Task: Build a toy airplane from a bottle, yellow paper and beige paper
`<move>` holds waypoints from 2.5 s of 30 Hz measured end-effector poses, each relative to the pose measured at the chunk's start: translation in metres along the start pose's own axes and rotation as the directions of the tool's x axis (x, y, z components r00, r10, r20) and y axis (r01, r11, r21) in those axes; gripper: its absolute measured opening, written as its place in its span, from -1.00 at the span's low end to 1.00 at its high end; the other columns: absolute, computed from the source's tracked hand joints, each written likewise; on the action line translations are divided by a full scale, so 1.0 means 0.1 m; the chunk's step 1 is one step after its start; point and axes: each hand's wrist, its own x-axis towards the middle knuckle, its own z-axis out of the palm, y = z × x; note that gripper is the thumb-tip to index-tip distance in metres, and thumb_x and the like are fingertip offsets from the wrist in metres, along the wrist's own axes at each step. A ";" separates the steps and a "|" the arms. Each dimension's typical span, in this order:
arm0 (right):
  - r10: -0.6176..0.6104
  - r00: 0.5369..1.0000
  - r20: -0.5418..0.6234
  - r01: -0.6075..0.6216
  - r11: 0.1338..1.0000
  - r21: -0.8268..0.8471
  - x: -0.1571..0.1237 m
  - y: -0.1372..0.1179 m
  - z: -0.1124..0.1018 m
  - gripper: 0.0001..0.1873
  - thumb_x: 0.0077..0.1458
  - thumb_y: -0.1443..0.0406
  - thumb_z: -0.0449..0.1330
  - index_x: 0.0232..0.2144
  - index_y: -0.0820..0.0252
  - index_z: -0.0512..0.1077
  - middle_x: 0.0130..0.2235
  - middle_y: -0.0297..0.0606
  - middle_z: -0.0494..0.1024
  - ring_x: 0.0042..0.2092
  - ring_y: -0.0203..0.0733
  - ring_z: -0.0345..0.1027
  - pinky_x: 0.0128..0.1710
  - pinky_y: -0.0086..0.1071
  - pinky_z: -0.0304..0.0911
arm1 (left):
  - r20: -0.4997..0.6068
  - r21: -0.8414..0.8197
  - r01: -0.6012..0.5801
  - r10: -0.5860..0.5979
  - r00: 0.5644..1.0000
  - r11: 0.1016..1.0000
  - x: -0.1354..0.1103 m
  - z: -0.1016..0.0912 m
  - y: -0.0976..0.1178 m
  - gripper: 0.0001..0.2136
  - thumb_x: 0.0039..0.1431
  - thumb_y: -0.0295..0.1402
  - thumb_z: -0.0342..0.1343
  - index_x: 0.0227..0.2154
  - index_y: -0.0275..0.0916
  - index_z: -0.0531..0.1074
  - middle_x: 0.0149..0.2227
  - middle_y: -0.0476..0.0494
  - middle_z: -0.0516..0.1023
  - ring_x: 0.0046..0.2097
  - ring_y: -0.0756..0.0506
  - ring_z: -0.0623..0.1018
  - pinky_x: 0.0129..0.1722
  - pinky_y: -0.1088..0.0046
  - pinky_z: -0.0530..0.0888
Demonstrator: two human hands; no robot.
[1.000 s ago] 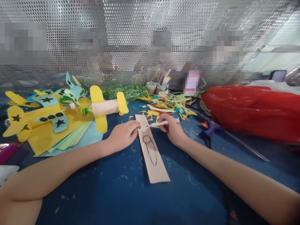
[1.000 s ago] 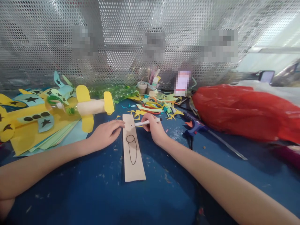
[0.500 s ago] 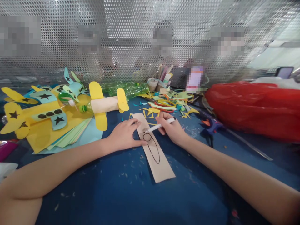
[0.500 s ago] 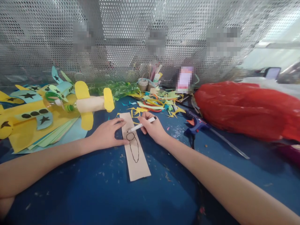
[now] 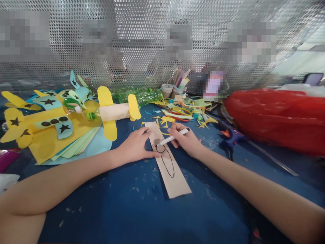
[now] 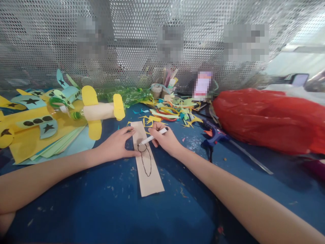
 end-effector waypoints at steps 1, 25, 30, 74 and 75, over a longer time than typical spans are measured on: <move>0.003 1.000 -0.011 -0.003 1.000 -0.002 0.00 0.00 0.00 -0.65 0.12 0.17 0.21 -0.57 0.11 0.16 -0.78 -0.54 0.25 -0.72 -0.43 0.01 -0.65 -0.47 -0.15 | 0.003 0.001 0.008 -0.008 1.000 1.000 0.00 0.00 0.00 -0.14 0.01 0.25 0.12 0.20 -0.36 0.32 0.33 -0.40 0.21 0.33 -0.39 0.24 0.27 0.10 0.27; 0.019 1.000 -0.006 -0.019 1.000 -0.008 0.00 0.00 -0.02 -0.68 0.07 0.21 0.20 -0.60 0.10 0.17 -0.79 -0.55 0.20 -0.73 -0.42 -0.01 -0.68 -0.47 -0.20 | -0.002 -0.009 0.009 -0.009 1.000 1.000 -0.01 0.01 -0.01 -0.14 0.01 0.27 0.09 0.20 -0.32 0.32 0.34 -0.39 0.20 0.34 -0.40 0.21 0.29 0.06 0.23; 0.016 1.000 -0.023 -0.016 1.000 0.009 0.00 -0.02 -0.01 -0.66 0.08 0.21 0.19 -0.61 0.10 0.15 -0.79 -0.53 0.23 -0.72 -0.43 0.00 -0.67 -0.47 -0.19 | 0.016 -0.005 0.025 -0.025 1.000 1.000 0.00 -0.01 0.00 -0.11 0.01 0.27 0.08 0.22 -0.36 0.29 0.35 -0.41 0.17 0.35 -0.39 0.20 0.29 0.11 0.23; -0.011 0.993 -0.121 0.007 1.000 -0.028 0.03 -0.01 0.01 -0.57 0.07 0.00 0.28 -0.53 0.10 0.19 -0.69 -0.45 0.40 -0.63 -0.37 0.12 -0.59 -0.45 0.03 | -0.009 0.006 0.014 -0.013 1.000 1.000 -0.01 0.02 -0.01 -0.07 0.01 0.31 0.06 0.27 -0.33 0.24 0.34 -0.41 0.19 0.34 -0.41 0.22 0.29 0.04 0.23; -0.014 0.990 -0.140 0.012 1.000 -0.015 0.03 -0.01 0.00 -0.56 0.06 -0.02 0.28 -0.52 0.10 0.20 -0.67 -0.44 0.41 -0.62 -0.37 0.14 -0.58 -0.45 0.05 | -0.010 0.007 0.010 -0.010 1.000 1.000 -0.01 0.02 -0.01 -0.08 0.01 0.30 0.06 0.28 -0.31 0.23 0.34 -0.40 0.19 0.33 -0.41 0.22 0.29 0.04 0.23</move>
